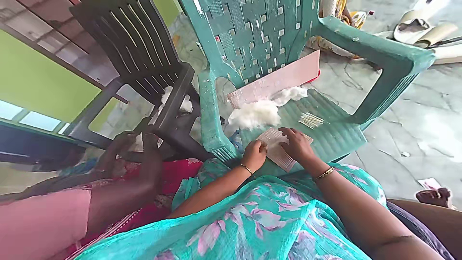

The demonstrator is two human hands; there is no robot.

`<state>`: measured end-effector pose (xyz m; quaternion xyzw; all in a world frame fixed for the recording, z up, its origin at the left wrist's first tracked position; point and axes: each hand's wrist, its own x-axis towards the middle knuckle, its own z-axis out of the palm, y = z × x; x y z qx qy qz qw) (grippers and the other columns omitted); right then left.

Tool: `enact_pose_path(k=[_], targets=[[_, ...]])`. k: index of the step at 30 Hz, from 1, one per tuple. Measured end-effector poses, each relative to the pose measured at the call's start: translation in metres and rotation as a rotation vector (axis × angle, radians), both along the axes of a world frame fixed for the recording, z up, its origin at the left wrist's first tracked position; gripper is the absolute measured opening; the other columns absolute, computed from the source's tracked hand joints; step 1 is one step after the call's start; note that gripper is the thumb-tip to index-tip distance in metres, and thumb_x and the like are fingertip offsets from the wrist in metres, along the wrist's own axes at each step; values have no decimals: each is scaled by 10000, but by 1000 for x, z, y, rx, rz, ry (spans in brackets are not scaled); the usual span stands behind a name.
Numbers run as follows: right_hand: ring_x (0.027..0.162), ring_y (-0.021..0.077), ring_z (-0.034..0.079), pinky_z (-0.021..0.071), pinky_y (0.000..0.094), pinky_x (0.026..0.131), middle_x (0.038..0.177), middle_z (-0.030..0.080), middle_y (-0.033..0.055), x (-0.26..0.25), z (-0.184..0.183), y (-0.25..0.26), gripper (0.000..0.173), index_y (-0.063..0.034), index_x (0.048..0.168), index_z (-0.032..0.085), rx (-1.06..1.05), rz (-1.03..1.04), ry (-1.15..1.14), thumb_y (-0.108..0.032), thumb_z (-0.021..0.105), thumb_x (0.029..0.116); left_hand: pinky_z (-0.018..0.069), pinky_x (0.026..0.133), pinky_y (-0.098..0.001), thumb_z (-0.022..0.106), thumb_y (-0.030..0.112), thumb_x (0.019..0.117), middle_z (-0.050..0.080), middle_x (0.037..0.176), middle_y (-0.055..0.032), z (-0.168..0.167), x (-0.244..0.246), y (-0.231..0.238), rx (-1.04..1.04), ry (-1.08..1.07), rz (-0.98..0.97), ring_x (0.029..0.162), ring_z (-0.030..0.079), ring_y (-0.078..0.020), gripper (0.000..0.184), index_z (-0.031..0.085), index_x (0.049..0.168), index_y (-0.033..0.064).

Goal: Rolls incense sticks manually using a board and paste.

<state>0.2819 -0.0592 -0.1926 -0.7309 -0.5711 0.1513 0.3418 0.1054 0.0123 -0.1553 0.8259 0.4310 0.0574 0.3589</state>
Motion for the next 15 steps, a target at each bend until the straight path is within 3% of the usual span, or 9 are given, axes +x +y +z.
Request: enact_pose_path(k=[5, 9, 13, 15], targets=[[1163, 447, 616, 463, 609, 1015, 1160, 704, 208, 1, -1, 2, 490, -41, 1363, 618, -11, 4, -25, -16, 742, 890, 485, 1072, -462, 608, 180, 1039, 646, 1251, -230, -4, 26, 9, 9, 120, -39, 1194, 628, -333, 328, 641, 1283, -38], [1216, 443, 583, 431, 648, 1000, 1171, 710, 178, 1, 1, -1, 472, -59, 1348, 638, 33, -43, -24, -9, 737, 890, 483, 1074, -481, 572, 149, 1040, 647, 1249, -239, -12, 30, 14, 28, 150, -72, 1207, 624, -345, 285, 669, 1236, -33], [1006, 380, 661, 426, 645, 959, 920, 749, 95, -1, 3, -2, 480, -88, 1371, 619, 52, -13, -9, -17, 678, 900, 489, 1064, -481, 561, 149, 1046, 666, 1222, -229, -13, 27, 14, 20, 141, -53, 1183, 638, -339, 276, 678, 1221, -28], [972, 363, 673, 414, 647, 981, 886, 754, 80, -3, -2, 1, 499, -79, 1376, 601, 45, 23, 13, -55, 711, 890, 494, 1060, -474, 567, 163, 1047, 665, 1228, -224, -13, 27, 14, 7, 147, -47, 1175, 644, -329, 279, 678, 1222, -24]])
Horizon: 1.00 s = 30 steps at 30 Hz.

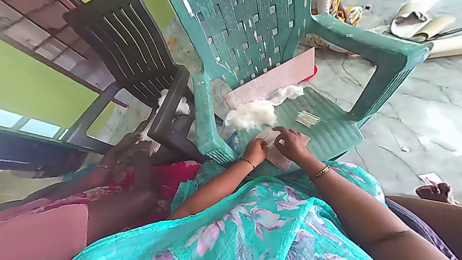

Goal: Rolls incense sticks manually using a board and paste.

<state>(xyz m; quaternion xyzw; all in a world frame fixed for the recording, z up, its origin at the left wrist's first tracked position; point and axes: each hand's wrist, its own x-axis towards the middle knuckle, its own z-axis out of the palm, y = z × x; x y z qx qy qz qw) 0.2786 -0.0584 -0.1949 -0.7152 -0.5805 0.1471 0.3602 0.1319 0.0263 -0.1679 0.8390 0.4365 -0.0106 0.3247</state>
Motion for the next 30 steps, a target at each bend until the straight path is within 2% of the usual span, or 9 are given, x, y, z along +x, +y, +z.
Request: enact_pose_path(k=[3, 8, 18, 25, 30], targets=[[991, 353, 671, 403, 630, 1019, 936, 759, 79, -5, -5, 3, 486, -68, 1341, 616, -10, 30, 12, -82, 758, 877, 490, 1062, -482, 579, 187, 1050, 668, 1224, -224, 0, 1, 0, -7, 14, -15, 1173, 645, -326, 290, 674, 1220, -28], [1017, 366, 670, 415, 617, 1026, 937, 753, 97, -10, -5, 5, 368, -53, 1265, 645, -45, 7, -26, -50, 712, 903, 481, 1070, -495, 560, 193, 1055, 663, 1231, -225, 0, 4, 0, -12, 56, -38, 1197, 632, -333, 300, 669, 1227, -28], [998, 388, 675, 402, 635, 1019, 934, 754, 126, -6, -2, 1, 357, -20, 1268, 625, -38, -49, -72, -23, 683, 916, 482, 1062, -504, 526, 185, 1061, 654, 1234, -229, 3, 1, 1, -22, 68, -33, 1195, 627, -346, 307, 659, 1234, -31], [1018, 380, 674, 375, 630, 1054, 944, 762, 111, -7, 2, 2, 393, -30, 1305, 603, -104, -47, -46, -35, 689, 922, 492, 1061, -497, 640, 238, 1019, 651, 1261, -212, 1, 6, -2, 7, -8, -36, 1206, 628, -331, 338, 667, 1254, -4], [1012, 376, 682, 383, 627, 1051, 941, 766, 108, -6, 2, 2, 396, -31, 1301, 601, -105, -64, -29, -55, 712, 921, 495, 1057, -498, 562, 196, 1053, 667, 1226, -208, -2, 12, -3, 50, 20, -84, 1192, 639, -330, 285, 686, 1202, -12]])
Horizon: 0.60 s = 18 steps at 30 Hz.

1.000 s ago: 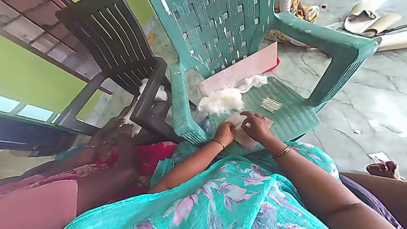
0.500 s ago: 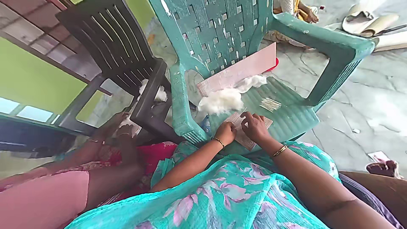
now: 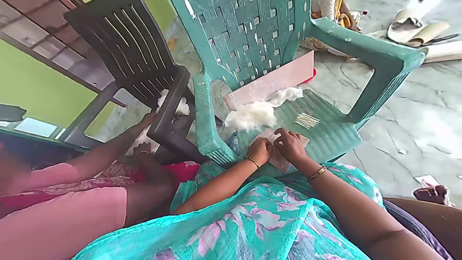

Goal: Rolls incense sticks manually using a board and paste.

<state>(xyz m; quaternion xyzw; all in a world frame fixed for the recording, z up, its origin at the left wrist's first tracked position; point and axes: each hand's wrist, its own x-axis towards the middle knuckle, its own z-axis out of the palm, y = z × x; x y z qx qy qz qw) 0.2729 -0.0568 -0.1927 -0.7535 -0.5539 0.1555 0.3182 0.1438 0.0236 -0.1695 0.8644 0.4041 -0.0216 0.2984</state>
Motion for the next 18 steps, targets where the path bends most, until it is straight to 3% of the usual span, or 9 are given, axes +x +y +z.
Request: enact_pose_path(k=[10, 14, 18], targets=[[982, 380, 681, 400, 629, 1025, 916, 755, 118, 1, -1, 0, 389, -22, 1273, 619, 29, 6, -18, -30, 715, 896, 495, 1055, -494, 559, 202, 1051, 665, 1217, -219, 0, -5, 1, 0, 35, 20, 1189, 638, -335, 301, 682, 1204, -26], [1076, 420, 642, 432, 653, 966, 1075, 720, 171, 7, -1, -1, 385, -27, 1283, 625, 62, -29, 13, -13, 699, 905, 472, 1085, -485, 567, 225, 1051, 640, 1268, -234, 3, -11, -1, -23, 21, 32, 1230, 611, -346, 349, 642, 1269, -37], [1217, 452, 575, 425, 681, 955, 1247, 673, 193, 19, 0, -1, 317, -93, 1260, 686, 16, -83, 2, -36, 650, 951, 408, 1152, -444, 396, 181, 1117, 561, 1379, -282, 8, -25, -10, -47, 6, 48, 1334, 529, -364, 417, 542, 1434, -47]])
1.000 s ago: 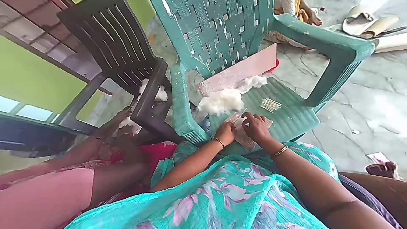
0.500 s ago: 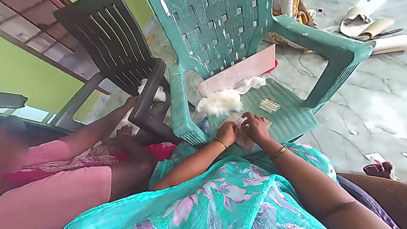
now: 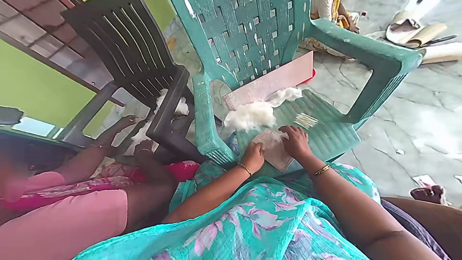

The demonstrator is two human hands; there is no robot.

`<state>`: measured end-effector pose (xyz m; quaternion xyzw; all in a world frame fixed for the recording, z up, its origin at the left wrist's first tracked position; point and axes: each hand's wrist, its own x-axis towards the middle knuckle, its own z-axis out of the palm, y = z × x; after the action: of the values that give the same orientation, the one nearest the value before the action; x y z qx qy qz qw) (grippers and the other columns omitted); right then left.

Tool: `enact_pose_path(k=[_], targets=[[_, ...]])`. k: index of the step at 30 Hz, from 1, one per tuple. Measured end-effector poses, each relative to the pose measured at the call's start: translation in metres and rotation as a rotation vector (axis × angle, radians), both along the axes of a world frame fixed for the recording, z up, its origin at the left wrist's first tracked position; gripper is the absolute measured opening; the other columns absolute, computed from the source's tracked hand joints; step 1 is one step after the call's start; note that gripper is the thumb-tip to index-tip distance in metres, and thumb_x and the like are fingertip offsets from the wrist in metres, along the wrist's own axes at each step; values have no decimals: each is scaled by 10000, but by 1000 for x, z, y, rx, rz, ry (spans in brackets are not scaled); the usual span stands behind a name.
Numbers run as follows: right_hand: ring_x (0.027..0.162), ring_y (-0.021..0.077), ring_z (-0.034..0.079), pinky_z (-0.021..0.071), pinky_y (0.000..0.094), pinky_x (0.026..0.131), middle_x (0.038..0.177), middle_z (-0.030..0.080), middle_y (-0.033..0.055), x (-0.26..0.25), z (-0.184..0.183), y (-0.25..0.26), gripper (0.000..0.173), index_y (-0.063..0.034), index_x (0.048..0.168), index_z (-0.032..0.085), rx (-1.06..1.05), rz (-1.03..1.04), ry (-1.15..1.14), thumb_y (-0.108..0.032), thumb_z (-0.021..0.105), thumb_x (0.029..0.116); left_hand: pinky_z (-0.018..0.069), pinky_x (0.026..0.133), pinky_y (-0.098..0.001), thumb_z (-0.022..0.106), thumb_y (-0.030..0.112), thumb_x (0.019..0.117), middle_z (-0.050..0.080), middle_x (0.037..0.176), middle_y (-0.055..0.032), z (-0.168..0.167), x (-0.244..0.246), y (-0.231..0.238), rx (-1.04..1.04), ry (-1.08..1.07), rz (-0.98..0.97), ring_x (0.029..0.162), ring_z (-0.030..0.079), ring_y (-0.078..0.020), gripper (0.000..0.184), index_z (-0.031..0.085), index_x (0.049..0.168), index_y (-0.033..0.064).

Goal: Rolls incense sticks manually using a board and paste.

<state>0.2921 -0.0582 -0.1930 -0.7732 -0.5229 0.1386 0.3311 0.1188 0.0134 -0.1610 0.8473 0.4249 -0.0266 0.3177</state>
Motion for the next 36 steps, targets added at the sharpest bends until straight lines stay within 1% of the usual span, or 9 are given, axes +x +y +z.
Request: enact_pose_path(k=[5, 11, 14, 17, 22, 26, 28, 31, 36], targets=[[1216, 462, 559, 423, 682, 915, 1224, 676, 191, 2, -8, 3, 214, -105, 1178, 744, 16, 35, -59, -169, 615, 1019, 399, 1156, -420, 383, 103, 1108, 590, 1365, -271, 5, -15, -5, -8, -12, -10, 1314, 555, -349, 400, 553, 1450, -18], [1117, 443, 600, 420, 663, 924, 1045, 704, 202, 1, -3, -1, 157, -56, 1005, 763, -34, 18, -81, -187, 690, 959, 493, 1037, -422, 456, 109, 1080, 659, 1217, -229, 9, -19, -9, -58, -59, 28, 1130, 652, -296, 316, 591, 1324, -40], [1147, 426, 589, 405, 653, 949, 1061, 705, 188, -1, 8, -8, 186, -62, 999, 766, -124, 5, -45, -227, 685, 966, 488, 1054, -428, 468, 121, 1076, 654, 1246, -236, 9, -19, -9, -79, -30, 36, 1168, 646, -304, 318, 591, 1318, -45], [1176, 429, 581, 396, 661, 966, 1101, 707, 188, -2, 15, -15, 206, -78, 1060, 768, -142, -46, -24, -248, 686, 979, 481, 1065, -441, 473, 126, 1076, 646, 1265, -242, 8, -21, -6, -76, -21, 37, 1190, 639, -313, 318, 597, 1314, -44], [1222, 439, 560, 393, 673, 965, 1181, 693, 192, 4, 13, -14, 209, -105, 1144, 759, -127, -95, -31, -112, 630, 979, 477, 1068, -443, 481, 137, 1073, 658, 1248, -230, 6, -19, -3, -71, 13, 32, 1185, 641, -311, 318, 609, 1307, -38], [1278, 443, 541, 412, 684, 992, 1286, 660, 188, 5, -1, -2, 260, -89, 1210, 731, -17, 110, -94, -59, 621, 976, 469, 1084, -473, 476, 123, 1066, 661, 1258, -229, 7, -12, 0, -27, 53, 22, 1229, 627, -329, 311, 628, 1289, -30], [1412, 373, 468, 331, 673, 1112, 1479, 559, 143, 2, -7, 5, 379, -117, 1383, 635, -78, 296, -169, -115, 579, 1008, 468, 1087, -480, 477, 126, 1065, 663, 1259, -223, 5, -9, 3, -17, 65, 18, 1237, 624, -329, 305, 633, 1277, -28], [1588, 251, 178, 35, 629, 1252, 1699, 265, 64, -6, -1, 7, 591, -126, 1616, 326, -367, 470, -250, -385, 427, 1094, 468, 1085, -480, 487, 126, 1062, 659, 1251, -227, 4, -9, 3, -19, 66, 7, 1233, 623, -330, 291, 636, 1249, -41], [1600, 234, 117, -3, 632, 1247, 1724, 179, 77, -9, 17, -25, 692, -110, 1638, 247, -559, 575, -360, -494, 397, 1082, 477, 1069, -488, 514, 185, 1073, 665, 1238, -225, 5, -21, -3, -116, 77, -64, 1196, 640, -327, 320, 624, 1269, -42]])
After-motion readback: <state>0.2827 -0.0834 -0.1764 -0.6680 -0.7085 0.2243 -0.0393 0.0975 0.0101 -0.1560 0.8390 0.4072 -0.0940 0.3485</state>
